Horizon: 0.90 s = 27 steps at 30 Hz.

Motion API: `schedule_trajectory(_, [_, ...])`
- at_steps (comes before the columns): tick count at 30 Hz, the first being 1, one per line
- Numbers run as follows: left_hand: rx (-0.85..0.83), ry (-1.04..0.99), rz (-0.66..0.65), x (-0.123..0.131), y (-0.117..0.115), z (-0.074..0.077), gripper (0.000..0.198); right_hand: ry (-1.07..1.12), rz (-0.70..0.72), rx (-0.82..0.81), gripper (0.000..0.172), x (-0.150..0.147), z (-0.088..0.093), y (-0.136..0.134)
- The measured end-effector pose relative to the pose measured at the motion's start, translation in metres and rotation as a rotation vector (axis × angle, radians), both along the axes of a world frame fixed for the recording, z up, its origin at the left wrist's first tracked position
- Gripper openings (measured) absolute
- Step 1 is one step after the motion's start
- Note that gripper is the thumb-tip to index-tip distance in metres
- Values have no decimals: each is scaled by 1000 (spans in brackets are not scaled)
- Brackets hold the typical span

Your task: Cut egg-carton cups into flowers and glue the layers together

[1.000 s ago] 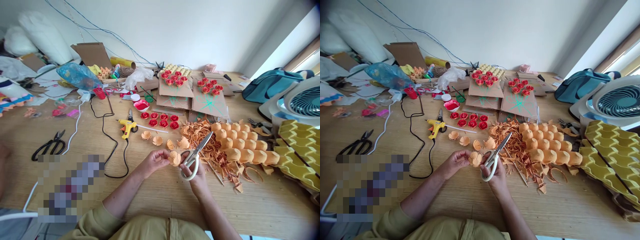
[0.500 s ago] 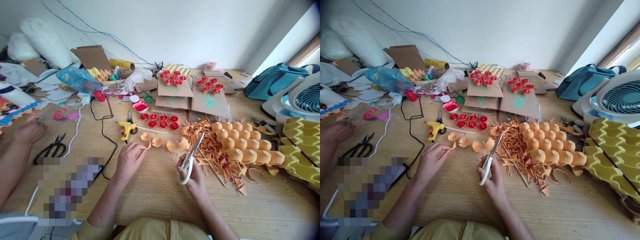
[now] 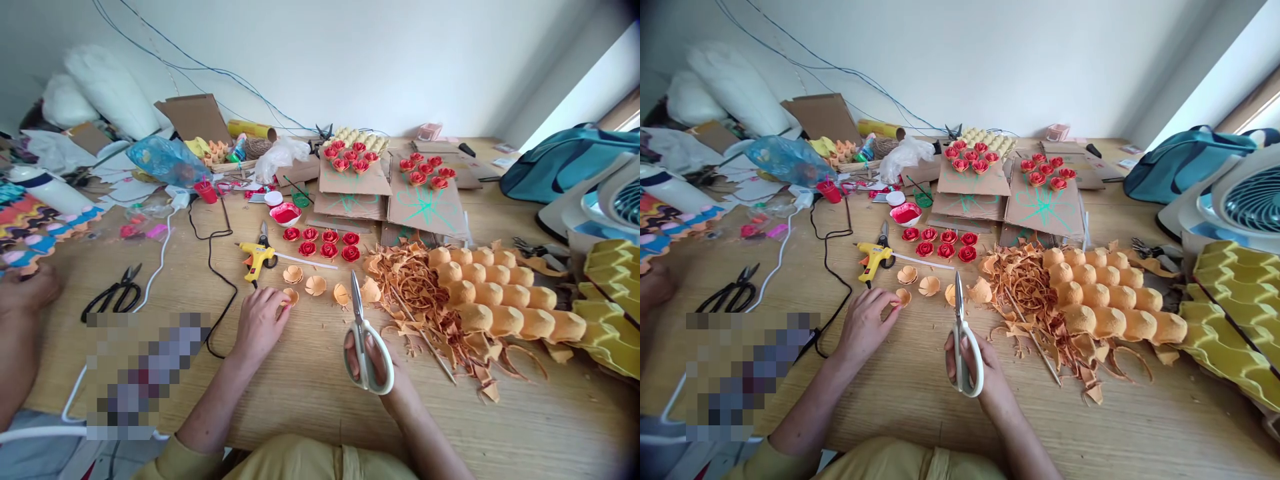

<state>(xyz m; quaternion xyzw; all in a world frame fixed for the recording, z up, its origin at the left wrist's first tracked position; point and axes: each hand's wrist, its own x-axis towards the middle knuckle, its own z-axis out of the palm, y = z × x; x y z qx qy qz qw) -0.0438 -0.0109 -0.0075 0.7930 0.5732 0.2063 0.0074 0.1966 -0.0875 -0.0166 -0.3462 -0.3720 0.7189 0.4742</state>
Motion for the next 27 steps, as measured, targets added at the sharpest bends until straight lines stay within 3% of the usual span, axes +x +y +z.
schedule_trajectory(4, [-40,-127,-64,13,-1,7,8,66,-35,-44,45,-2,2,0])
schedule_trajectory(9, [-158,-429,-213,43,5,10,11,131,-37,-44,48,-1,4,1])
schedule_trajectory(12, [-169,-512,-209,56,14,7,10,108,-66,-37,50,1,6,1])
schedule_trajectory(16, [-55,-325,-130,57,25,-1,4,103,-112,-1,50,2,10,-1])
schedule_trajectory(21, [10,-6,-99,52,31,-12,21,141,-118,-3,50,2,10,-5])
schedule_trajectory(24, [21,35,-101,51,33,-16,12,192,-54,-1,51,1,8,-8])
schedule_trajectory(27, [32,-47,-106,48,36,-17,9,233,-36,8,50,1,6,-9])
